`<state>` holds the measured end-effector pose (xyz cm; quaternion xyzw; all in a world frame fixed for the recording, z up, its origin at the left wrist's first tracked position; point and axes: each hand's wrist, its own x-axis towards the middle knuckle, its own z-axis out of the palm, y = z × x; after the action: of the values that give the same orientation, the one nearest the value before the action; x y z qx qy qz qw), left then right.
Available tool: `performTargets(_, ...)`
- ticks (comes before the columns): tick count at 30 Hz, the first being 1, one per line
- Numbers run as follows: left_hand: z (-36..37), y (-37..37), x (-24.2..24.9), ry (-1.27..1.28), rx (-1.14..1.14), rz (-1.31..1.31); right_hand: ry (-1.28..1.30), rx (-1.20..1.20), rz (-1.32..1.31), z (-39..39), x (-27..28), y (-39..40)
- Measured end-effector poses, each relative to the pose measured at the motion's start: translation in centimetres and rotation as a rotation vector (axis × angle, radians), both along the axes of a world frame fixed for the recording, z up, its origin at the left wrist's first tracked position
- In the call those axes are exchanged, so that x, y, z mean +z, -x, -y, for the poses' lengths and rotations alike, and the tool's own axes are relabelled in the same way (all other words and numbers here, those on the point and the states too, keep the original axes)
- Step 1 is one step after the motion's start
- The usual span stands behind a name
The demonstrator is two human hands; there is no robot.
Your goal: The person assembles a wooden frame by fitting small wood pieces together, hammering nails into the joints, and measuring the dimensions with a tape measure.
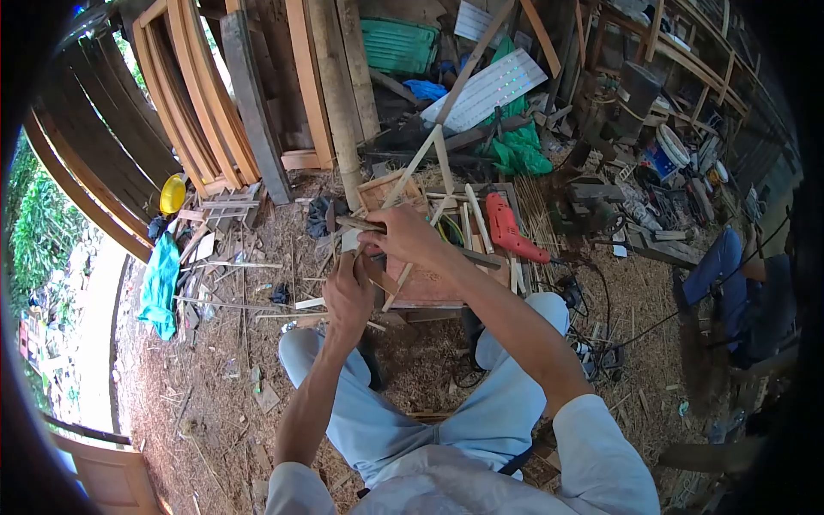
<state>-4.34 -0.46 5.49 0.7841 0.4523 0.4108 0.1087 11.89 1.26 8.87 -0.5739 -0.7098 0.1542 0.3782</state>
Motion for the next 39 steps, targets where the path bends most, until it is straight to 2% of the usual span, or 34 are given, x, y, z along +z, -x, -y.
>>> performTargets(8, -1.1, -0.8, 0.6, -0.03, 0.029, -0.098, 0.043, -0.035, -0.081, 0.5, 0.5, -1.1)
performTargets(11, -1.4, -0.8, 0.8, -0.118, -0.026, -0.076, -0.054, -0.035, -0.01, 0.1, -0.2, -1.4)
performTargets(16, -1.5, -1.0, 1.2, -0.063, -0.044, -0.058, 0.064, -0.118, -0.007, 0.5, 0.6, -1.3)
performTargets(20, -1.9, -1.0, 0.8, -0.089, -0.125, -0.021, 0.058, -0.116, 0.02, 0.7, 0.8, -1.5)
performTargets(36, -1.8, -1.2, 1.2, -0.079, -0.129, -0.002, 0.107, -0.124, 0.019, 1.6, 2.4, -1.5)
performTargets(39, -2.0, -1.0, 1.0, -0.076, -0.126, -0.064, 0.11, -0.13, 0.012, 1.4, 1.6, -1.6)
